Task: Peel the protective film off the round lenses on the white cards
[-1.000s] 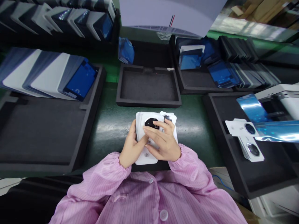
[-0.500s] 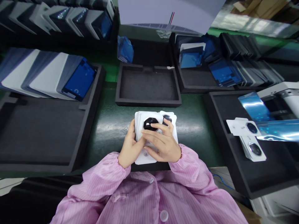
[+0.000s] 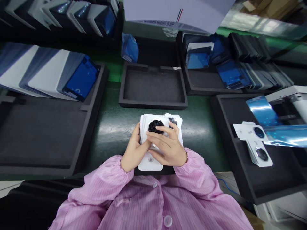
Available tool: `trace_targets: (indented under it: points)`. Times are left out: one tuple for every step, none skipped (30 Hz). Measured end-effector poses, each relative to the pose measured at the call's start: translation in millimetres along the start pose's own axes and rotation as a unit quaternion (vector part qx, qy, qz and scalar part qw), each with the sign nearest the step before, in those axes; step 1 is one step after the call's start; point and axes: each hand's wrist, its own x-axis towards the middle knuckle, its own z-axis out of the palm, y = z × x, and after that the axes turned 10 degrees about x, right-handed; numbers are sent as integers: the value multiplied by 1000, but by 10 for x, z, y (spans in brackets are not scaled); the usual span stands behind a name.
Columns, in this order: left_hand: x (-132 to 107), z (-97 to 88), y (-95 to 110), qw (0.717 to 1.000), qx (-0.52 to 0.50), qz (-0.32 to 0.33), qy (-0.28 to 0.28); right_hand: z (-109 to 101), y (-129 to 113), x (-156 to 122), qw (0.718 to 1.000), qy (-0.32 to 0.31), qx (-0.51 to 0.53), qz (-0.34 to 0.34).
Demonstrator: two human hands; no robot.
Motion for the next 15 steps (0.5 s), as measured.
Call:
trace_targets:
  points:
    - [-4,0,-1,1000,0,-2,1,0,1,-2,1000,-1,-2,0]
    - [-8,0,-2,1000,1,-5,3,-1,1,-4,1000,-2,-3,1]
    - [-12,-1,-3,1000,3,-7,5,-3,1,-5,1000,-1,-2,1]
    - [-16,-1,-4,1000,6,-9,6,-5,1,-6,1000,-1,0,0]
    - [-18,-2,-6,1000,8,-9,7,-7,1,-5,1000,0,3,-2]
    - [-20,-2,-6,1000,9,-8,7,-10,0,-5,1000,1,7,-3]
    - [-21,-3,-6,1000,10,-7,7,-12,0,-4,1000,1,10,-4]
    - [-21,-3,-5,1000,11,-7,7,-14,0,-3,1000,0,12,-3]
    - [-20,-3,-3,1000,12,-6,8,-16,0,-3,1000,-1,13,-2]
    - [-19,-2,0,1000,14,-5,8,-16,0,-4,1000,-3,14,0]
    - [-18,-1,3,1000,16,-4,9,-16,1,-6,1000,-4,14,2]
    - [-18,0,7,1000,16,-5,9,-16,1,-7,1000,-5,14,2]
    - [-19,2,10,1000,16,-6,8,-15,2,-9,1000,-6,14,3]
    - [-20,3,14,1000,15,-7,7,-14,1,-10,1000,-6,13,3]
    - [-22,4,17,1000,17,-8,7,-14,1,-10,1000,-5,12,3]
